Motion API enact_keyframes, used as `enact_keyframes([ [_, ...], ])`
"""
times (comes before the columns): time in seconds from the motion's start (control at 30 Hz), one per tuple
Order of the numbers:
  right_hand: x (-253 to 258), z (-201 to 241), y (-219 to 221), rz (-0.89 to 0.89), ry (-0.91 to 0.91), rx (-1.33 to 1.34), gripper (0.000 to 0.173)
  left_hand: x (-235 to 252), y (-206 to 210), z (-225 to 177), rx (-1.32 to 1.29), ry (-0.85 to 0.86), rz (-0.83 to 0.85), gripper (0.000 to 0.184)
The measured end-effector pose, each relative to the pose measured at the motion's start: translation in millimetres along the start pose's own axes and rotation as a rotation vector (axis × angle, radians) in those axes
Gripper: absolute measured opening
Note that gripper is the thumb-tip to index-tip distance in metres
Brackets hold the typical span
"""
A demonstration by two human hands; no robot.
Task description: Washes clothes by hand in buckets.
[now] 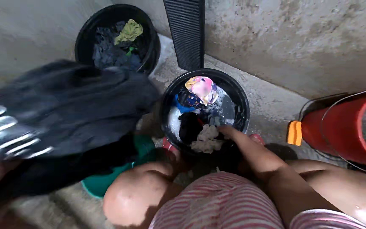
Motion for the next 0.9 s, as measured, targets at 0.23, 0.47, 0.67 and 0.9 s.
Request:
enact_keyframes([
  [0.23,-32.7,6.9,-106.4,-0.222,-0.172,1.124,0.053,139.8,198.5,-2.5,-0.353,-0.195,-0.079,0.051],
  [0.47,-60.1,11.2,-170.0,-0.515,-0.16,0.848,0.047,132.3,295.3,41.1,-0.276,-0.449,0.381,0.077],
  [0.67,-22.4,39.2,-86.5,-0.544,-0.426,-0.099,0.053,80.6,196.2,19.2,-0.485,-0.28,0.176,0.053],
  [0.9,56.8,9.7,-19.5,-0.143,-0.132,-0.731,0.083,78.5,200.2,78.0,-0.696,-0.399,0.106,0.043],
])
Point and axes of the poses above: each hand's wrist, its own x-axis towards the middle knuckle, its own y-axis out of the palm, z = x × y, the point moved 4 cm from there along x, towards the middle knuckle, and after that the axes turned 2 degrees about -x, right-handed, at the moved point
